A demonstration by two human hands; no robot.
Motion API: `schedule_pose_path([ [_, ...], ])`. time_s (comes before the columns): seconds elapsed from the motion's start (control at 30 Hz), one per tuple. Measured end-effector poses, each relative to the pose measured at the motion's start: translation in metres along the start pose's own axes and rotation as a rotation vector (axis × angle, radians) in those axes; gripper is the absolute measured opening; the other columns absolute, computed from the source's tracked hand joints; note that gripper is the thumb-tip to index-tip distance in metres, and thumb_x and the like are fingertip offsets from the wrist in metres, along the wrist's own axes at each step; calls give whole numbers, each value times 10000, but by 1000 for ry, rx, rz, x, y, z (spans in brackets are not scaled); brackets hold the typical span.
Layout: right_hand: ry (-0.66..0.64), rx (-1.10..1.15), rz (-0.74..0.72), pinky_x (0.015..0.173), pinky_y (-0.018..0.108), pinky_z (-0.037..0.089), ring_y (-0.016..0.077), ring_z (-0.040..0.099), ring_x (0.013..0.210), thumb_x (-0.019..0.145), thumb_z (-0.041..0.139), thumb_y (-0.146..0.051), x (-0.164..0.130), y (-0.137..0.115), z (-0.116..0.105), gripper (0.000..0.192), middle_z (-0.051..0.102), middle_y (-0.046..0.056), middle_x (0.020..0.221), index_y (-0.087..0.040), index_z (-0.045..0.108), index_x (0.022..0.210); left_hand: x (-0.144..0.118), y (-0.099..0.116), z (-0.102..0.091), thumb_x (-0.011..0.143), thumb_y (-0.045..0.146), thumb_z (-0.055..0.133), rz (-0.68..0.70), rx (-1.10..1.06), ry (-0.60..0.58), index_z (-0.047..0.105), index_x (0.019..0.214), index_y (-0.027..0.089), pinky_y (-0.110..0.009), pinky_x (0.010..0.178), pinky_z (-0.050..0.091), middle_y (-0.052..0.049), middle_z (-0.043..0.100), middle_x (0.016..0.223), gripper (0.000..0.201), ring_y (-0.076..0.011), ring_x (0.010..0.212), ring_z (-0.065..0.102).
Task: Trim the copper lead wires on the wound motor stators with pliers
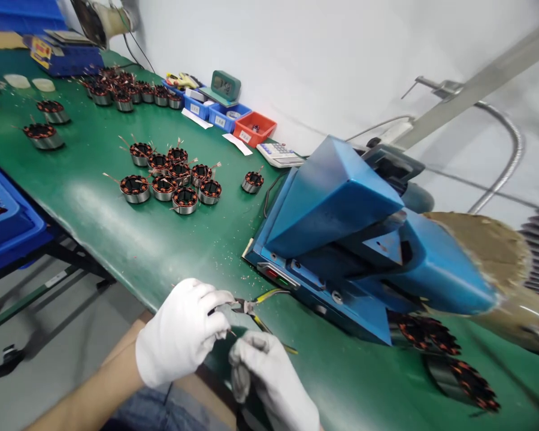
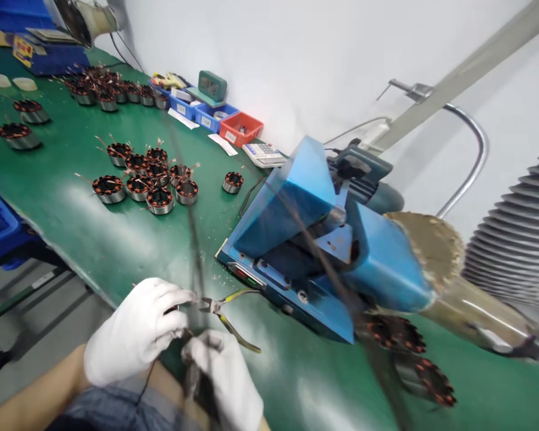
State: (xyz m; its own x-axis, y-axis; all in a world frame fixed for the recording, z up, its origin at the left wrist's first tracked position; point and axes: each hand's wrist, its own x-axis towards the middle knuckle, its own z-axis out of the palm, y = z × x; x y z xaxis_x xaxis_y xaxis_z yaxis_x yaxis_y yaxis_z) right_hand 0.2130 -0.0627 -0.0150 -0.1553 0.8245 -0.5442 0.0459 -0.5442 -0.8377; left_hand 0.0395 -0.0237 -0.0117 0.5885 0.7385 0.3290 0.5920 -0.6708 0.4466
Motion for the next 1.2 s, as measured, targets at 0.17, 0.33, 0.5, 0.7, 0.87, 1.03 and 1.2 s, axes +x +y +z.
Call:
schedule_pose_path([
  [0.17, 105, -643, -571, 655, 268, 464, 172, 630, 680, 789, 632, -167, 4, -13, -11, 80, 720, 38, 775, -198, 686, 839, 0, -1, -1, 878, 145, 422, -4, -63, -6, 590, 908, 220, -387, 763, 354, -20, 589, 1194, 186, -218, 937, 528],
  [0.33, 301, -1247, -1302, 630, 306, 439, 193, 618, 644, 928, 405, -114, 7, -14, -10, 254, 716, 92, 742, -147, 657, 921, -1, -1, -4, 849, 148, 472, -3, -62, -73, 589, 913, 220, -390, 768, 368, -23, 585, 1185, 152, -225, 930, 525],
  [0.5, 183, -494, -561, 522, 263, 384, 151, 532, 511, 896, 511, -317, 8, -5, 0, 296, 607, 6, 543, -195, 596, 639, 3, 8, 0, 831, 112, 455, -66, 35, -25, 589, 861, 210, -401, 768, 403, -26, 590, 1192, 169, -233, 913, 538],
  [0.7, 432, 230, -264, 474, 222, 355, 100, 423, 442, 778, 635, -514, 3, 5, -9, 406, 472, -57, 455, -195, 511, 559, -1, 23, -13, 856, 258, 537, -242, 185, 33, 548, 1104, 211, -440, 843, 448, -98, 492, 1319, 253, -277, 1033, 520],
  [0.87, 286, 55, -133, 472, 241, 407, 133, 519, 467, 699, 699, -513, -4, 13, -13, 366, 649, 23, 565, -148, 678, 721, -3, 12, -26, 826, 235, 615, -23, 266, -159, 582, 836, 185, -483, 899, 416, -84, 570, 1185, 60, -316, 1132, 457],
  [1.03, 154, -65, -102, 689, 294, 509, 206, 660, 762, 662, 732, -308, 1, 3, -1, 381, 742, 71, 865, -162, 699, 1012, 3, 1, -20, 808, 153, 611, 10, 184, -231, 576, 752, 185, -411, 785, 425, -54, 599, 959, 73, -264, 969, 493],
  [1.2, 165, 11, -63, 445, 233, 422, 130, 537, 457, 637, 752, -388, 13, 0, 20, 232, 643, -1, 536, -171, 669, 635, 1, 3, -13, 776, 88, 582, -89, 90, -167, 561, 779, 185, -376, 759, 393, -27, 588, 979, 99, -221, 901, 480],
])
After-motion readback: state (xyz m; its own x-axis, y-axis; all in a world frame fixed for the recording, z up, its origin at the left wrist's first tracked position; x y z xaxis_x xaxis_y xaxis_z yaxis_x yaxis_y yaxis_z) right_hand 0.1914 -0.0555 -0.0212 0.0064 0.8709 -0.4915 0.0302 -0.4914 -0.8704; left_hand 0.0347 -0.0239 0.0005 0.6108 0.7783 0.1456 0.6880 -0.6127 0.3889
